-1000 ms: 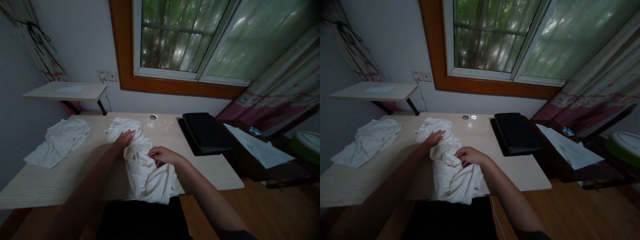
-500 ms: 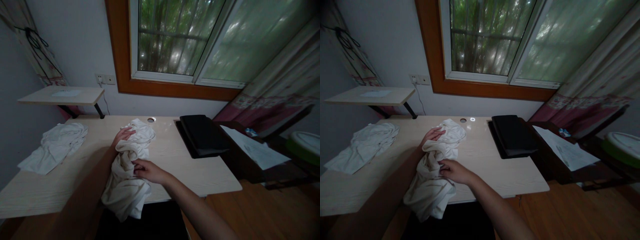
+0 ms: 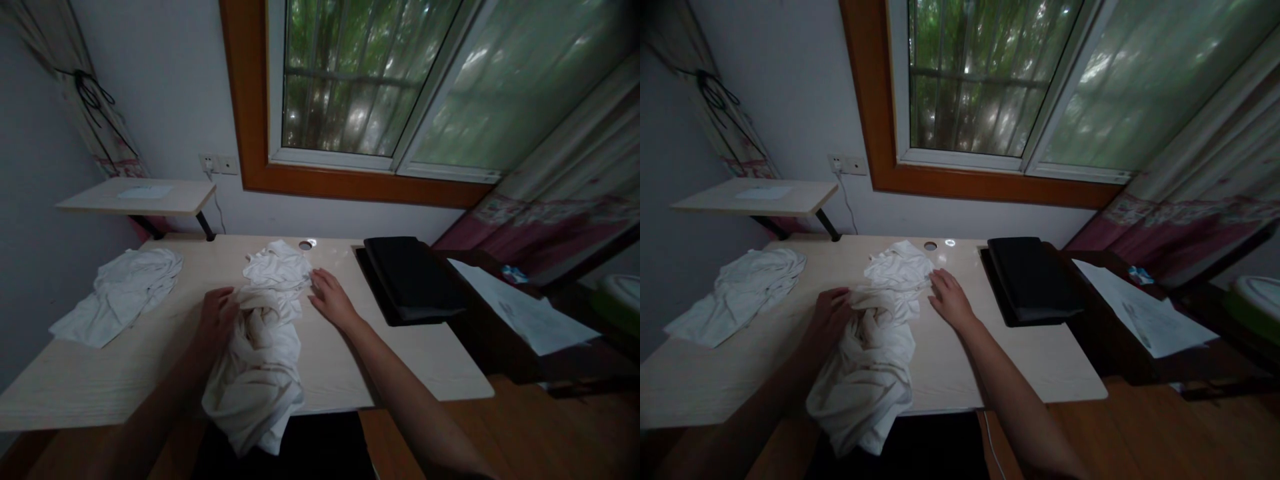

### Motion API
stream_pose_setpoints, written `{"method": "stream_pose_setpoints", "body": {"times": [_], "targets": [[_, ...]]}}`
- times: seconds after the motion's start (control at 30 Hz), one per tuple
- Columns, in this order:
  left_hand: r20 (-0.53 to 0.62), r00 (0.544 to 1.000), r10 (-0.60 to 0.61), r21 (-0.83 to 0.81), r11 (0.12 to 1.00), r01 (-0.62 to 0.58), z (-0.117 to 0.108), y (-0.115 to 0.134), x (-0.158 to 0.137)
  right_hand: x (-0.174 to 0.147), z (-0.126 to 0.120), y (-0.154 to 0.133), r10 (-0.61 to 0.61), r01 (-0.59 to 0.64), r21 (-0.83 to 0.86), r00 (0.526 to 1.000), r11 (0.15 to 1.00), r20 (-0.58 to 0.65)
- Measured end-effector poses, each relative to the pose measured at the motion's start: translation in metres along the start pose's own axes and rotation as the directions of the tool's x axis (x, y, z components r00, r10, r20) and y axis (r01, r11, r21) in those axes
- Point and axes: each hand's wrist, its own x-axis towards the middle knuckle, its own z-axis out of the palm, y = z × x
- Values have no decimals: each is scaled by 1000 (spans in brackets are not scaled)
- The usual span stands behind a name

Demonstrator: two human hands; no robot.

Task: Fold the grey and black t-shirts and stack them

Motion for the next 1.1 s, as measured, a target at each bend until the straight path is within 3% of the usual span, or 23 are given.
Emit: {"method": "stream_pose_setpoints", "body": {"times": [0.1,0.2,0.4,0.6,0.83,1.1], "targets": [[137,970,201,304,924,-234,-10,18,-25,14,18,-1,-86,85,17,995,996,55],[297,929,222,413,847,-334,-6,31,-40,26,32,-7,-127,122,44,985,992,114],[314,936,161,505,806,-308,5,24,-44,21,26,-19,-84,88,-16,982,996,171],[346,931,115,569,764,-305,-2,16,-16,-16,12,-30,32,-20,-99,992,995,125],[294,948,125,603,745,-285,0,9,12,-46,12,-43,198,-198,-2,979,980,58],[306,933,190,389,869,-305,4,-15,16,-69,7,-58,385,-389,175,921,905,57]]}}
